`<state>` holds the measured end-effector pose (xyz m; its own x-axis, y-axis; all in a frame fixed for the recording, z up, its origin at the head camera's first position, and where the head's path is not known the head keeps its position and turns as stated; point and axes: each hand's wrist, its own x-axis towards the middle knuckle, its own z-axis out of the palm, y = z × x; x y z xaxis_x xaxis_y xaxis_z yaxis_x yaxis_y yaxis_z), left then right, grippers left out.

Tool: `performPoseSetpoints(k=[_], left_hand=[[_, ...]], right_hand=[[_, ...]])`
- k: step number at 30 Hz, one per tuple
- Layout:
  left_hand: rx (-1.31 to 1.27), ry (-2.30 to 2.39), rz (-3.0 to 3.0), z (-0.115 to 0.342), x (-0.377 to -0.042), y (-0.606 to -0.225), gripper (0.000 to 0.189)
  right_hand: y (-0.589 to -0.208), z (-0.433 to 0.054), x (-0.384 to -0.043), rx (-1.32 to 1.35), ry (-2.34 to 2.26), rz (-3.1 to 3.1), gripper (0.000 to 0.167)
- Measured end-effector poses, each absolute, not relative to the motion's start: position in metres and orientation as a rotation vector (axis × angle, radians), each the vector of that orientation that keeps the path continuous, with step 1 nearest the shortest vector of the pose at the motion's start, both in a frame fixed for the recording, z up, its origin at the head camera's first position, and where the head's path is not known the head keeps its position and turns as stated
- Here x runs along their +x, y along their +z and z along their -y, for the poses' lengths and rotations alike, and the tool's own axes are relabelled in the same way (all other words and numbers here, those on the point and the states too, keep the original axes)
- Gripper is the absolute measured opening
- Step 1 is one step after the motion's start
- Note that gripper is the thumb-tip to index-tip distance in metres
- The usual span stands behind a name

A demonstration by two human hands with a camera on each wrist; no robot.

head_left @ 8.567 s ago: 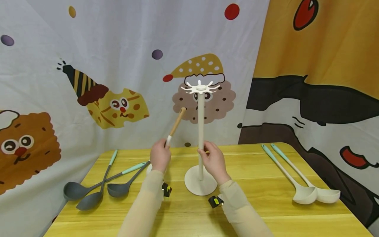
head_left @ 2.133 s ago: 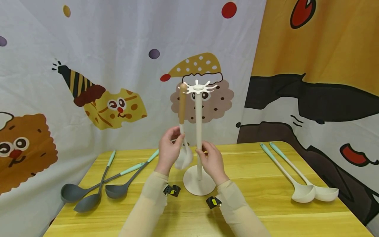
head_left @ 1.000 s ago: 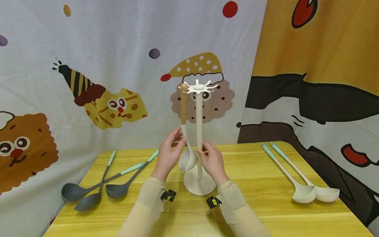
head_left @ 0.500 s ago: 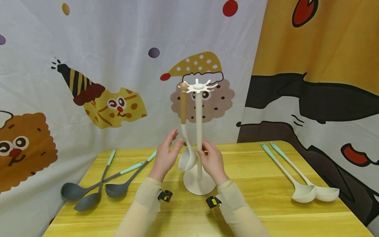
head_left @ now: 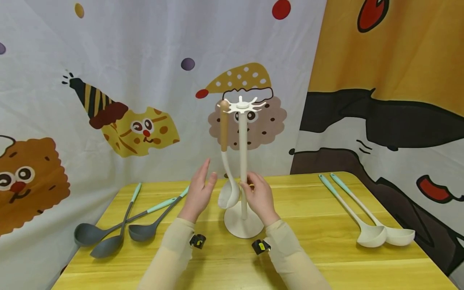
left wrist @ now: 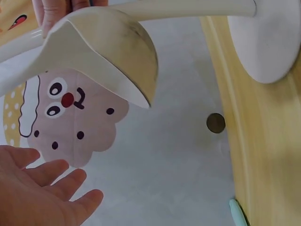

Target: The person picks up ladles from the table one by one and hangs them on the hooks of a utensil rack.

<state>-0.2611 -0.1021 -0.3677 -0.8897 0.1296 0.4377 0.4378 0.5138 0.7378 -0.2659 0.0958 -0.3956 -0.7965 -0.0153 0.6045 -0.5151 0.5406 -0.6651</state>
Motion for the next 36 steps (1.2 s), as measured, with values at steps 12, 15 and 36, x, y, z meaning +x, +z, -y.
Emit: performPoseSetpoints(k=[12, 15, 36], left_hand=[[-0.503, -1.186, 2.535, 0.118, -0.269, -0.378, 0.064], [-0.485, -1.142, 2.579, 0.122, -0.271, -0.380, 0.065], [-0.392, -0.845, 2.818, 0.145, -0.283, -0.393, 0.077]], right_hand=[[-0.394, -0.096, -0.265, 0.425, 1.212, 2.242, 0.020], [-0.394, -0.096, -0.265, 0.424, 1.209, 2.246, 0.020], [-0.393, -0.095, -0.264, 0.410, 1.216, 2.256, 0.020]])
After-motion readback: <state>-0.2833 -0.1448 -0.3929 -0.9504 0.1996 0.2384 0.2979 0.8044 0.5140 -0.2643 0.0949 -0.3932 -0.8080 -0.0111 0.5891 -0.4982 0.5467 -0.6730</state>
